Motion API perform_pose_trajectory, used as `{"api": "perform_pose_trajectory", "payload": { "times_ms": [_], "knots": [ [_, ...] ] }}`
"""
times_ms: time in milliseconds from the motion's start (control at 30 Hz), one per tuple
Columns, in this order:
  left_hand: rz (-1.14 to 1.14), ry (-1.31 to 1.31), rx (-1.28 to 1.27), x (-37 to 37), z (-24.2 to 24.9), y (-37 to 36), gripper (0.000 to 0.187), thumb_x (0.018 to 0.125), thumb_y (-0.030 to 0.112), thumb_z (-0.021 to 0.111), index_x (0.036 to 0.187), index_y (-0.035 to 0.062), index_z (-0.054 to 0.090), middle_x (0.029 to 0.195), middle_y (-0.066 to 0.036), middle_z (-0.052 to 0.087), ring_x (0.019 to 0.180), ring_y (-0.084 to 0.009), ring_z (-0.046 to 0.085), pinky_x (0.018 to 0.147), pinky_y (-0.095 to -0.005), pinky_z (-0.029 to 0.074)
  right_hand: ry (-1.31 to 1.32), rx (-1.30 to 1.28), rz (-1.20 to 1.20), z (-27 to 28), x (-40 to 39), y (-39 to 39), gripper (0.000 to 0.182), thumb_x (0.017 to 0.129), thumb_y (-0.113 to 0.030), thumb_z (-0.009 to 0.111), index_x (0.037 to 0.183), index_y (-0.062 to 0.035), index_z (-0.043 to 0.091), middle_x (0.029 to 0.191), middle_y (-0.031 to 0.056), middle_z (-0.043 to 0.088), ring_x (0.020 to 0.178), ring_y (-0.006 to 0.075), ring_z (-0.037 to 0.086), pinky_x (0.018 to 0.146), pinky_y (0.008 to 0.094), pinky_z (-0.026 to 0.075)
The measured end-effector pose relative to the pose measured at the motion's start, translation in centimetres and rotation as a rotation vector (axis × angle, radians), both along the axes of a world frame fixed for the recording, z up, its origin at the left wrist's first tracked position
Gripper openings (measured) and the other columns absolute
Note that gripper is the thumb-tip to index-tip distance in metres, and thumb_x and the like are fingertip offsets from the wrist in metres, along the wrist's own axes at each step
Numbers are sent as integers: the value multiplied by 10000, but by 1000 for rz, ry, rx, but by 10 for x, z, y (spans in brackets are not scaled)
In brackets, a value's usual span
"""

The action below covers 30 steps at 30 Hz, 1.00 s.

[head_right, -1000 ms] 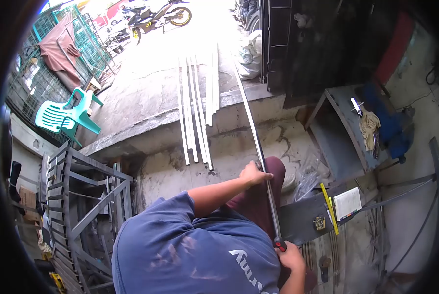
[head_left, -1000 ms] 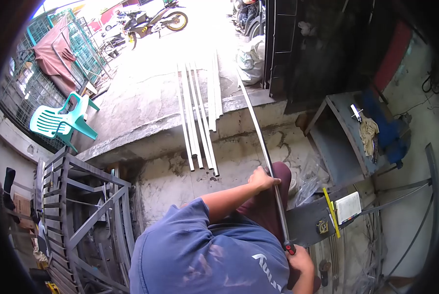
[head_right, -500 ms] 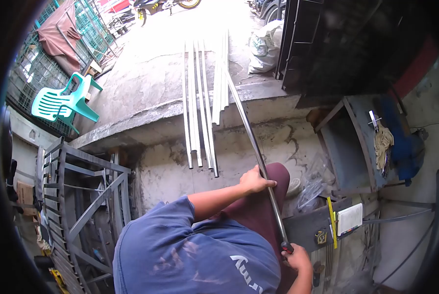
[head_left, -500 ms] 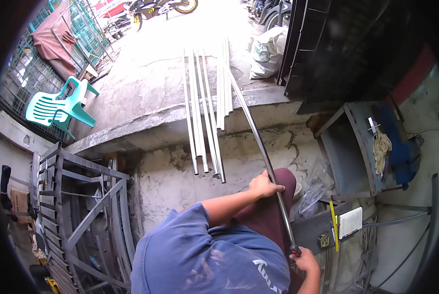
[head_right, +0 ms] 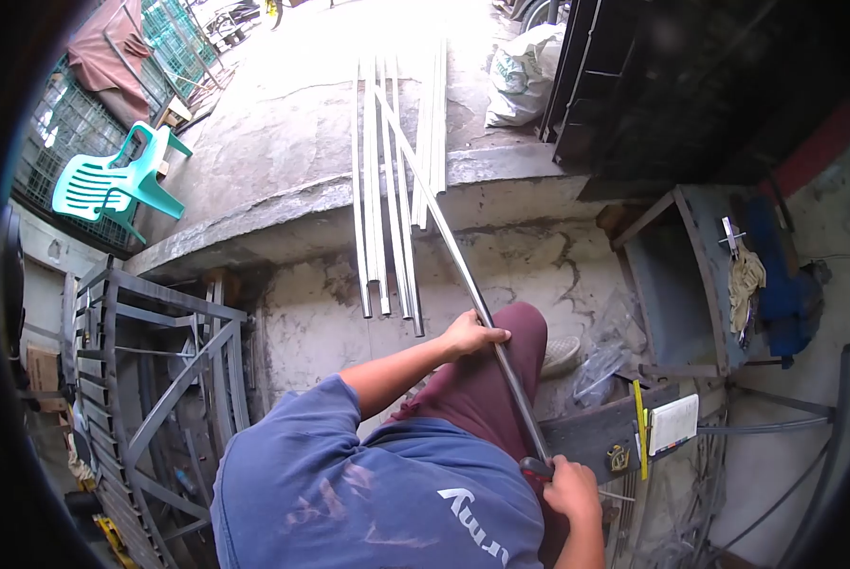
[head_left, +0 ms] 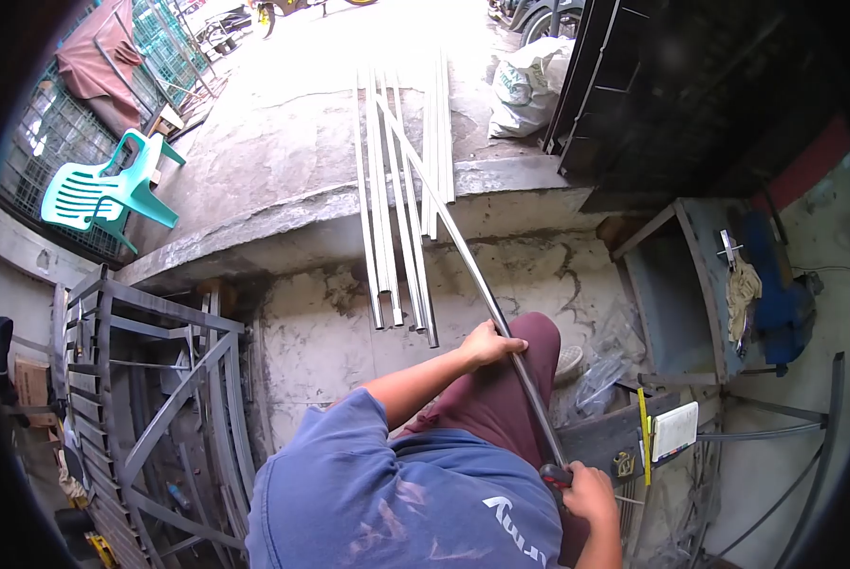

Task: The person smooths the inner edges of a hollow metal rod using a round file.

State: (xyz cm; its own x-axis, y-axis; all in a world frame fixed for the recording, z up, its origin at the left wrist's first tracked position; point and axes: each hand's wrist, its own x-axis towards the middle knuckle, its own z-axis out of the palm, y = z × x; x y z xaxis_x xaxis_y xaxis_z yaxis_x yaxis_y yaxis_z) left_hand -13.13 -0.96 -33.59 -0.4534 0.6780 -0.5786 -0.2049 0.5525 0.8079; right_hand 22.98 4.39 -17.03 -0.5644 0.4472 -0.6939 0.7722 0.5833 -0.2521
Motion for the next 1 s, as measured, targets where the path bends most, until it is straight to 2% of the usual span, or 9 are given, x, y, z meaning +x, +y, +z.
{"api": "perform_pose_trajectory", "payload": {
  "times_ms": [100,200,267,400,467,533,700,833,1000],
  "knots": [
    [-6,-160,34,-9,28,-4,293,927,303,806,868,32,710,735,-35,633,588,-145,598,544,-338,502,108,-7,75,-4,-40,0,353,897,-203,697,1204,-29,698,1040,284,764,1036,480,724,948,576,541],
    [288,-271,259,-5,-10,-4,246,961,263,759,858,55,678,742,-42,629,603,-164,621,549,-358,519,511,-76,-67,-5,-106,-8,444,945,-124,764,1361,-35,638,1078,284,748,1050,501,706,892,536,565],
    [606,-523,372,-7,23,-5,151,1006,193,690,999,90,580,797,-42,613,610,-189,615,534,-362,520,705,-153,-65,-2,-138,-7,480,923,-40,752,1391,-56,642,1158,251,753,1071,458,727,913,497,584],
    [766,-271,327,-68,-19,-26,131,1064,160,645,1002,116,538,757,8,508,584,-132,524,517,-326,500,717,-142,32,15,-153,-4,513,893,-4,752,1390,-100,662,1230,207,755,1087,412,746,925,465,598],
    [726,-117,256,-112,-34,-48,106,1073,136,620,1067,80,530,786,-8,532,569,-125,534,525,-339,551,670,-112,64,8,-131,2,538,883,-4,761,1399,-114,657,1225,202,757,1081,412,747,920,466,598],
    [570,192,6,-134,-2,-66,283,987,110,648,1168,-50,501,877,-157,676,657,-245,713,589,-415,624,621,-77,-107,-5,-101,4,440,879,2,768,1308,-76,708,1150,203,778,1039,402,762,918,445,595],
    [99,618,-549,-164,1,-88,807,867,96,675,1502,-249,316,1227,-406,692,1197,-478,705,1042,-480,581,398,85,-469,-32,-6,18,321,901,-95,783,1205,-2,737,1006,243,775,1004,420,762,895,451,569],
    [81,691,-541,-148,-17,-93,782,841,103,762,1457,-206,393,1214,-404,683,1180,-480,708,1039,-500,583,160,324,-538,-46,83,32,367,875,-58,763,1237,2,739,1082,283,764,1069,474,732,936,509,560],
    [99,841,-491,-132,-27,-89,523,878,81,641,1313,-161,483,1230,-422,613,1127,-547,682,1005,-534,580,-93,478,-672,-77,205,33,315,854,-74,787,1140,47,733,1043,317,751,1043,512,717,897,561,554]
  ]
}}
